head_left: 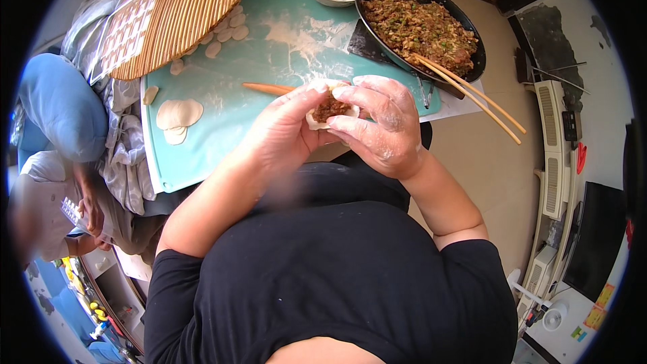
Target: The person fills round dough wrappers with a meat and vegetable mixture using chopsticks, then folds and pleats the edges to seal them into dumplings. The finished dumplings are placed on a bamboo mat on the table.
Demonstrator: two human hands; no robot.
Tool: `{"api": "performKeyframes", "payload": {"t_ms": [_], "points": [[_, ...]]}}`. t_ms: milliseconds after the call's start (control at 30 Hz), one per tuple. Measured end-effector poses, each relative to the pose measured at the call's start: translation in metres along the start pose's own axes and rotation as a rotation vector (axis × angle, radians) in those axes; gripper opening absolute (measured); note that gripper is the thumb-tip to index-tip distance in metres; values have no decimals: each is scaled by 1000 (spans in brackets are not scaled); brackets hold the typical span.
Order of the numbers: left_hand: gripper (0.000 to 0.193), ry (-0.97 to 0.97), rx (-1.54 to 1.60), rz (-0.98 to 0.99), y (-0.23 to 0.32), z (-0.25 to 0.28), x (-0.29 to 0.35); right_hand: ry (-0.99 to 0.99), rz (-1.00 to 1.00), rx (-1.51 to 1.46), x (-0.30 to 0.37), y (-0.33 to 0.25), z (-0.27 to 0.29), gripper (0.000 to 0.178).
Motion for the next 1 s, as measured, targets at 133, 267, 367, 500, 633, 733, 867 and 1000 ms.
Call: {"api": "performKeyframes", "payload": {"t_ms": [133,267,367,500,633,733,867,1000], "points": [[29,79,-232,-80,2,-5,2,17,-34,-35,-7,-3,1,22],[31,157,-392,-110,2,-12,6,34,-122,-93,-10,-5,4,21],[36,41,-418,-143,4,-8,6,42,-210,-138,-11,-7,5,19],[48,-103,-433,-159,7,-11,12,35,-343,-271,-10,-8,7,19],[59,-129,-515,-165,7,-14,13,53,-264,-195,-12,-9,12,21],[59,-96,-544,-166,6,-14,14,69,-149,-98,-11,-10,14,23],[60,-94,-542,-174,5,-13,13,75,-148,-106,-10,-8,14,20],[66,-39,-449,-174,6,-5,8,150,-366,-361,9,-2,17,16]]}}
Point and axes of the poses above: each hand's wrist, its own x-axis away from the middle knuckle, its own z-axis out of the back of the hand, y = z × x, the point moved 1 cm from there along -x, towards the middle knuckle, and after that the axes turned 6 degrees about -y, right-handed, at the moved point
